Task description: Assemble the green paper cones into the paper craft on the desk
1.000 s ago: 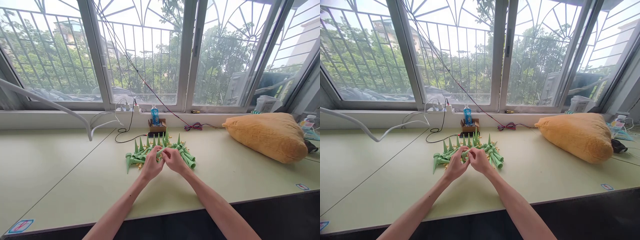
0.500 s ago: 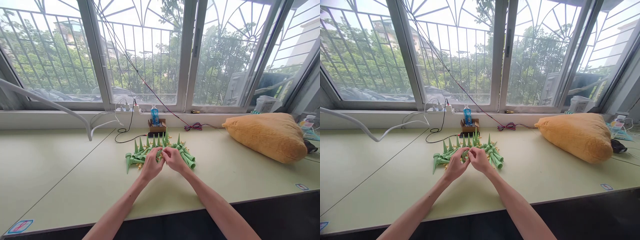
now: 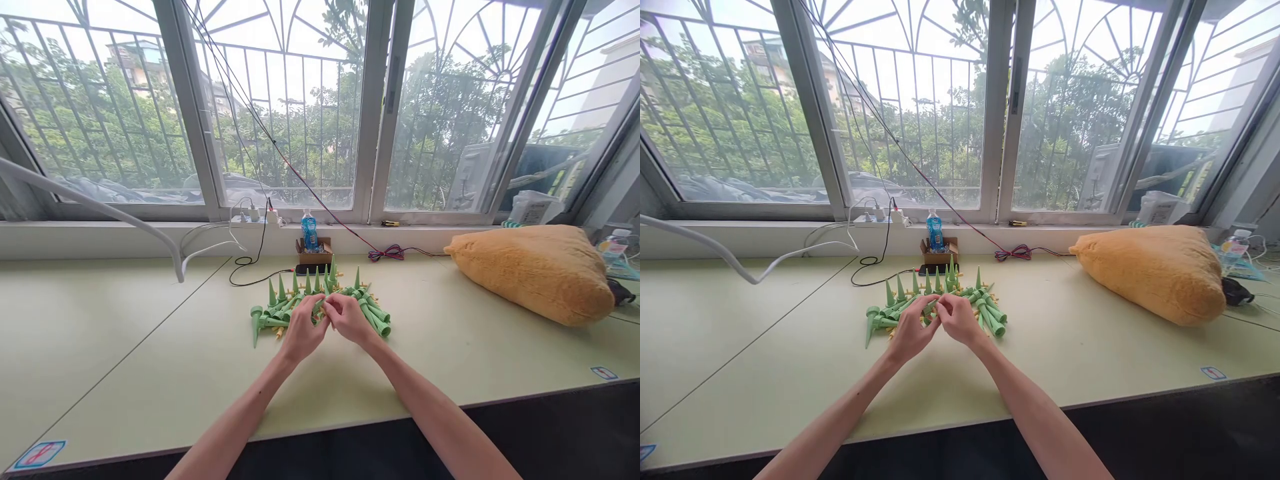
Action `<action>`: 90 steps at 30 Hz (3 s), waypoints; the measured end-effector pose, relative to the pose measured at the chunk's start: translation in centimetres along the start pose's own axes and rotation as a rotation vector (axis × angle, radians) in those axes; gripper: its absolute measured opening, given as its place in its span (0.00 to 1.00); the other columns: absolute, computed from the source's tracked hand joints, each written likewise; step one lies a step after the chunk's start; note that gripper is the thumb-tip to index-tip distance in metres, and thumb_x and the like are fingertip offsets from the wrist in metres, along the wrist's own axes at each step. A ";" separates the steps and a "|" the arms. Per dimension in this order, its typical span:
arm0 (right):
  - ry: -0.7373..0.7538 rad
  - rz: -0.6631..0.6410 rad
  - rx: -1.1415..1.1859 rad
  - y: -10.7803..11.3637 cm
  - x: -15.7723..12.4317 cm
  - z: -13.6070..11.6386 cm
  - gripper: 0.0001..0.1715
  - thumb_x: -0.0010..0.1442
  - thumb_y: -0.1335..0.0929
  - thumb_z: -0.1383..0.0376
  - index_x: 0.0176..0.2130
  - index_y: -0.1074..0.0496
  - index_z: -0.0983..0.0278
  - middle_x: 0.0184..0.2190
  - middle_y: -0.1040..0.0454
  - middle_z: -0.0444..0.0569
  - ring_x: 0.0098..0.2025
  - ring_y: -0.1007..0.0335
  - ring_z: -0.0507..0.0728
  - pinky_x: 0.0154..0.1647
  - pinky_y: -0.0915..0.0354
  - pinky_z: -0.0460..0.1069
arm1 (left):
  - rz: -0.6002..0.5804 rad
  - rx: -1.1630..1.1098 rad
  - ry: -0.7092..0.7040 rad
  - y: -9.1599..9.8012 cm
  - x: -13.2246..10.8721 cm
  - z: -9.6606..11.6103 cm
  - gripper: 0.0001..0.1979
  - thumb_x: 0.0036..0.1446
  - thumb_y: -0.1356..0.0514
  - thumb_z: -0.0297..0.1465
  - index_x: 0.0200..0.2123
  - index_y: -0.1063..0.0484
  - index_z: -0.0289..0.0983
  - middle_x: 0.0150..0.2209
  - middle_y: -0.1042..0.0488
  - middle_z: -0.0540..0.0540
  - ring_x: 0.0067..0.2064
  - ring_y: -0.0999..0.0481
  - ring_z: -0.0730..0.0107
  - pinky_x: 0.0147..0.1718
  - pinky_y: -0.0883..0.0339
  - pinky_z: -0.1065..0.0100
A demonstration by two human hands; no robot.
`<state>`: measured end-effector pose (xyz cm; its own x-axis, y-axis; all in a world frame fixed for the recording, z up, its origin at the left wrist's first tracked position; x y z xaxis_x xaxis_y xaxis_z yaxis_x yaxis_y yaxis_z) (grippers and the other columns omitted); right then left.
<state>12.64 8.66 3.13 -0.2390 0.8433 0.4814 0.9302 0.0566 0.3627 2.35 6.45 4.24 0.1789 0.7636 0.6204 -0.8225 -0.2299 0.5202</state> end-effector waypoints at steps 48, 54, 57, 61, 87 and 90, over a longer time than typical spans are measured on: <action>-0.195 -0.077 0.454 -0.7 0.1 1.5 0.14 0.57 0.35 0.58 0.26 0.32 0.66 0.18 0.33 0.42 0.16 0.41 0.48 0.17 0.45 0.44 | 0.009 0.071 -0.043 0.0 0.0 0.2 0.19 0.58 0.42 0.31 0.52 0.31 0.36 0.46 0.26 0.43 0.47 0.26 0.63 0.46 0.30 0.62; -0.234 -0.065 0.487 -1.0 0.1 2.2 0.14 0.56 0.34 0.57 0.26 0.34 0.65 0.18 0.33 0.43 0.16 0.42 0.48 0.17 0.45 0.45 | 0.021 0.065 -0.059 0.1 0.1 0.4 0.16 0.57 0.42 0.30 0.49 0.29 0.38 0.45 0.26 0.43 0.46 0.25 0.64 0.45 0.30 0.62; -0.199 -0.033 0.365 -0.8 0.1 2.0 0.14 0.58 0.36 0.58 0.26 0.34 0.64 0.16 0.36 0.41 0.15 0.43 0.49 0.17 0.45 0.45 | 0.031 0.063 -0.059 0.2 0.1 0.5 0.15 0.56 0.42 0.29 0.48 0.29 0.38 0.45 0.25 0.43 0.46 0.25 0.62 0.46 0.30 0.61; -0.015 0.042 0.040 0.0 -0.1 0.5 0.13 0.61 0.38 0.61 0.26 0.35 0.63 0.19 0.35 0.43 0.20 0.41 0.50 0.22 0.45 0.46 | 0.031 0.070 -0.050 0.1 0.0 0.4 0.17 0.55 0.42 0.28 0.49 0.31 0.38 0.47 0.26 0.43 0.48 0.26 0.60 0.48 0.30 0.58; 0.146 -0.010 -0.241 -0.8 -0.6 -0.7 0.13 0.62 0.40 0.66 0.27 0.34 0.63 0.21 0.34 0.44 0.22 0.44 0.50 0.26 0.49 0.45 | -0.029 0.111 -0.023 -0.9 -0.1 -0.9 0.25 0.49 0.46 0.21 0.53 0.36 0.36 0.50 0.27 0.38 0.51 0.27 0.58 0.50 0.32 0.57; 0.137 -0.012 -0.230 -0.8 -0.6 -0.6 0.12 0.62 0.40 0.66 0.29 0.32 0.63 0.23 0.32 0.45 0.23 0.43 0.51 0.26 0.48 0.45 | -0.015 0.108 -0.018 -0.8 -0.1 -1.0 0.24 0.49 0.46 0.21 0.52 0.36 0.37 0.47 0.26 0.40 0.48 0.25 0.58 0.48 0.31 0.57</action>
<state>11.85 7.82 3.05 -0.2994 0.7620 0.5742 0.8433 -0.0702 0.5328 2.44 7.18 3.22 0.2013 0.7571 0.6215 -0.7567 -0.2827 0.5895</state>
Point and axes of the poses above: each hand's wrist, its own x-axis towards the middle knuckle, its own y-axis out of the back of the hand, z = x × y, the point moved 9 cm from there along x, towards the middle knuckle
